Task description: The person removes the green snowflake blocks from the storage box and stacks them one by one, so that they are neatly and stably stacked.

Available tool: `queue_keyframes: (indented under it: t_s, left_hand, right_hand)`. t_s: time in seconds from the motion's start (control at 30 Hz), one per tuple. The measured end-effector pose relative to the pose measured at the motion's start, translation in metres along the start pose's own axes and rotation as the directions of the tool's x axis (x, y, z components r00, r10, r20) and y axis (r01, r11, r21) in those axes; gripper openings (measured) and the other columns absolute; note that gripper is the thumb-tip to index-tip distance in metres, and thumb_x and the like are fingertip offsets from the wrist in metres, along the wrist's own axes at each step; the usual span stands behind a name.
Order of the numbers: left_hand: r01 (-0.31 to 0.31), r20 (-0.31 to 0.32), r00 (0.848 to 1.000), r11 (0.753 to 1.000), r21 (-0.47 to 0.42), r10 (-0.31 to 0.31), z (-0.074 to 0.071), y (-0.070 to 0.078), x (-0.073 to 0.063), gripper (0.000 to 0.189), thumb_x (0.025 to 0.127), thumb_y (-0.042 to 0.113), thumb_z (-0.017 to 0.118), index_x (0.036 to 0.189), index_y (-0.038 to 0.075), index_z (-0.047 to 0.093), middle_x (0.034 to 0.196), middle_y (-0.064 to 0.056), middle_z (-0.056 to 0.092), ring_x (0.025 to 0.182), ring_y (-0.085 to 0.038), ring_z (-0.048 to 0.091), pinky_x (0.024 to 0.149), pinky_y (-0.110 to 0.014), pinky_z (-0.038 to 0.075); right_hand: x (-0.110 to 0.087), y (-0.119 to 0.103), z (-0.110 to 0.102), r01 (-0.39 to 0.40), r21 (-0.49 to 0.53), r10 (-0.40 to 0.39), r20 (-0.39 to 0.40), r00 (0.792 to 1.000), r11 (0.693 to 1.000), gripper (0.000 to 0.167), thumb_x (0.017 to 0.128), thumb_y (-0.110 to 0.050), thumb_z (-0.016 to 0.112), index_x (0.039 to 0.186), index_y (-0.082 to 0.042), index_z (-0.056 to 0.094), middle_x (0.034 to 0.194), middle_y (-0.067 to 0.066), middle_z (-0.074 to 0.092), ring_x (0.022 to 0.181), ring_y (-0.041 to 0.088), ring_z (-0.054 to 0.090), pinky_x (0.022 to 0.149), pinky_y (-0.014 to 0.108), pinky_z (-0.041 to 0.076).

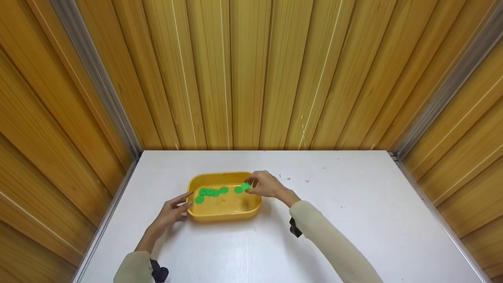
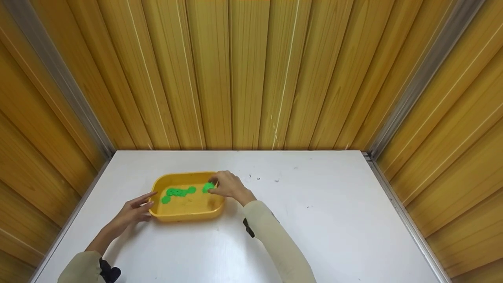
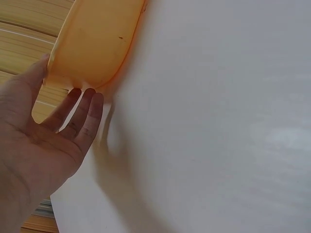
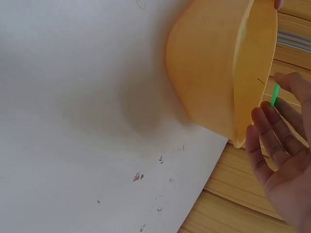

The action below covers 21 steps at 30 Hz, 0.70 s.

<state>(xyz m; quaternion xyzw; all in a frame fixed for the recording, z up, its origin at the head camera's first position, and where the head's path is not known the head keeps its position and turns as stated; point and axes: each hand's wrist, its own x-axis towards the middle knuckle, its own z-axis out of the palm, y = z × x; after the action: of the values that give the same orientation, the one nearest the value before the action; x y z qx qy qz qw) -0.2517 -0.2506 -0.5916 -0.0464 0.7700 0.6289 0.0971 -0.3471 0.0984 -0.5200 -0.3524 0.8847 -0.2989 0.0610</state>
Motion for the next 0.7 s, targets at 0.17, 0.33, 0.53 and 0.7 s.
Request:
queue_keyframes:
  t_s: [0.17, 0.33, 0.53, 0.7]
  left_hand:
    - [0.008, 0.003, 1.0, 1.0, -0.009, -0.008, 0.001, -0.001, 0.002, 0.052, 0.103, 0.025, 0.062, 0.153, 0.019, 0.048, 0.153, -0.025, 0.04, 0.108, -0.021, 0.062, 0.091, -0.04, 0.063]
    - [0.019, -0.005, 1.0, 1.0, -0.001, -0.019, 0.001, -0.003, 0.002, 0.052, 0.103, 0.027, 0.062, 0.153, 0.021, 0.048, 0.153, -0.025, 0.041, 0.105, -0.019, 0.063, 0.091, -0.04, 0.064]
    - [0.024, -0.014, 1.0, 1.0, -0.007, -0.024, -0.001, -0.003, 0.001, 0.053, 0.103, 0.027, 0.062, 0.153, 0.02, 0.048, 0.153, -0.025, 0.04, 0.106, -0.019, 0.062, 0.091, -0.04, 0.064]
    - [0.024, -0.021, 0.999, 1.0, -0.007, -0.024, -0.001, -0.003, 0.002, 0.053, 0.103, 0.028, 0.063, 0.153, 0.021, 0.049, 0.152, -0.023, 0.04, 0.108, -0.019, 0.061, 0.091, -0.04, 0.063]
  right_hand:
    - [-0.013, 0.009, -0.011, 0.014, 0.037, -0.013, -0.031, 0.999, 0.999, 0.03, 0.09, -0.014, 0.077, 0.115, 0.003, 0.074, 0.104, 0.018, 0.074, 0.092, 0.033, 0.071, 0.083, 0.048, 0.064]
    - [-0.025, 0.017, -0.024, 0.007, 0.023, -0.005, -0.065, 0.998, 1.0, 0.029, 0.09, -0.013, 0.077, 0.115, 0.002, 0.074, 0.104, 0.016, 0.074, 0.093, 0.033, 0.071, 0.081, 0.033, 0.063]
    - [-0.038, 0.028, -0.039, 0.006, 0.0, -0.006, -0.09, 0.996, 1.0, 0.029, 0.09, -0.014, 0.078, 0.114, 0.001, 0.075, 0.102, 0.015, 0.074, 0.091, 0.031, 0.071, 0.077, 0.031, 0.063]
    - [-0.049, 0.039, -0.046, -0.03, -0.002, 0.03, -0.102, 0.994, 1.0, 0.029, 0.089, -0.015, 0.078, 0.115, -0.001, 0.075, 0.101, 0.013, 0.074, 0.091, 0.029, 0.07, 0.075, 0.025, 0.06]
